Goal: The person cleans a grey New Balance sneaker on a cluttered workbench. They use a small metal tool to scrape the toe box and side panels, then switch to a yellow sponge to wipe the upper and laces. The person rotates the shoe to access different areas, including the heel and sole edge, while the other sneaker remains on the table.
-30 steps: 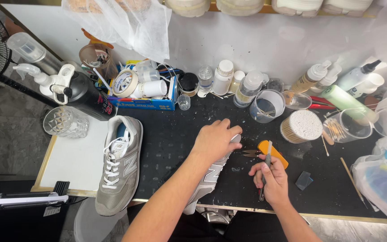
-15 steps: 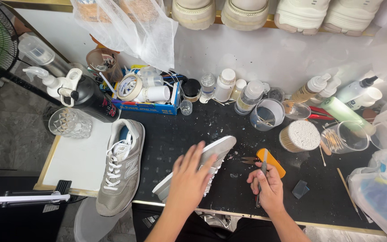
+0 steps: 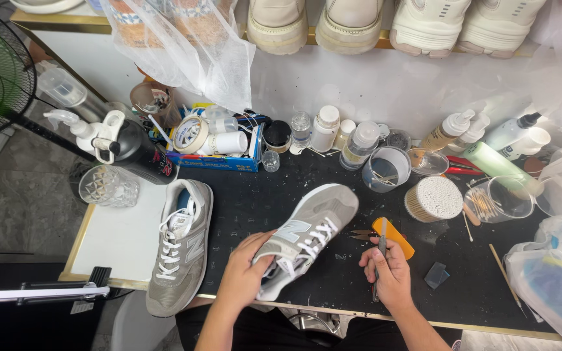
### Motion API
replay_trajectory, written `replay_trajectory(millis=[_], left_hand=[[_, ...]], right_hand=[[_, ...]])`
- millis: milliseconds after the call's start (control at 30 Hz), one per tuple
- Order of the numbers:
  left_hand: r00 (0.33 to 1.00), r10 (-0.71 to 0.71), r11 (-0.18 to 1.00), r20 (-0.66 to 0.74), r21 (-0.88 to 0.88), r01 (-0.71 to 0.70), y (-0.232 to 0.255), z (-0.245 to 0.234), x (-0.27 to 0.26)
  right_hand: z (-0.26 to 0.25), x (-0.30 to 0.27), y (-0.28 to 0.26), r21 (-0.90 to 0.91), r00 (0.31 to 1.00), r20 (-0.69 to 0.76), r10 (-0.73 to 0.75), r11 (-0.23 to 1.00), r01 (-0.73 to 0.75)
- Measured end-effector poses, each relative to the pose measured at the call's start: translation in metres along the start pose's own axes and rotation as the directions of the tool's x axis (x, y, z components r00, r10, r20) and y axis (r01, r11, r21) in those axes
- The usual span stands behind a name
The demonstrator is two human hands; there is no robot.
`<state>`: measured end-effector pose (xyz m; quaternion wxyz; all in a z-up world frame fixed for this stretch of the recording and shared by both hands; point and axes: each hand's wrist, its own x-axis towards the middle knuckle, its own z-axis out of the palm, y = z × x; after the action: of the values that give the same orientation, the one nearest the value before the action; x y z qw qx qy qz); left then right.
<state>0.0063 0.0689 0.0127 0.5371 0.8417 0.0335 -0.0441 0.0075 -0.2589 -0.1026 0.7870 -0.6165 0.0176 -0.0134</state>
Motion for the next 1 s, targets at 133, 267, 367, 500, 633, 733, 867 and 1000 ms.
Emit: replay_trajectory(millis=[133,267,367,500,633,733,867,1000], left_hand=[[0.905,-0.312,0.913,0.29,-0.171,0.37,0.013,-0.003,0.035],[0.889,-0.41,0.903,0.203,0.227,0.365,0.042,-0.011,0.047],[0.982,0.149,0.972,-0.113,0.196,-0.125,0.06,-0.01,0.026],[0.947,0.27,0.91,-0.176,0.369,-0.191,0.069,0.015,-0.015],[0.893,0.446,0.741,-0.055,0.583,-0.334,0.063,0.041,-0.023],[0.908,0.418,0.755,-0.007,0.559,-0.343,0.051,0.042,-0.018],[0.904,0.416,0.866,-0.102,0.349,-0.359,0.04,0.022,0.008],[0.999,-0.019,0.998,-0.038,-0.06,0.017,0.018,0.008,0.027]], right_hand=[[0.002,-0.001,-0.003,-0.01,1.0,-0.027,-0.007,1.0,0.006],[0.001,-0.005,-0.001,0.028,0.998,-0.036,-0.044,0.999,0.045],[0.002,-0.002,-0.001,0.009,0.997,-0.015,-0.073,0.997,0.073],[-0.002,0.0,0.001,0.048,0.998,0.007,-0.068,0.997,0.068],[-0.004,-0.002,0.0,0.093,0.998,0.03,-0.063,0.994,0.06],[-0.003,-0.002,0.001,0.063,0.999,-0.028,-0.044,0.997,0.045],[-0.005,-0.004,-0.002,0.12,0.999,-0.015,-0.044,0.992,0.046],[-0.003,-0.003,-0.002,0.177,0.998,-0.025,-0.05,0.983,0.054]])
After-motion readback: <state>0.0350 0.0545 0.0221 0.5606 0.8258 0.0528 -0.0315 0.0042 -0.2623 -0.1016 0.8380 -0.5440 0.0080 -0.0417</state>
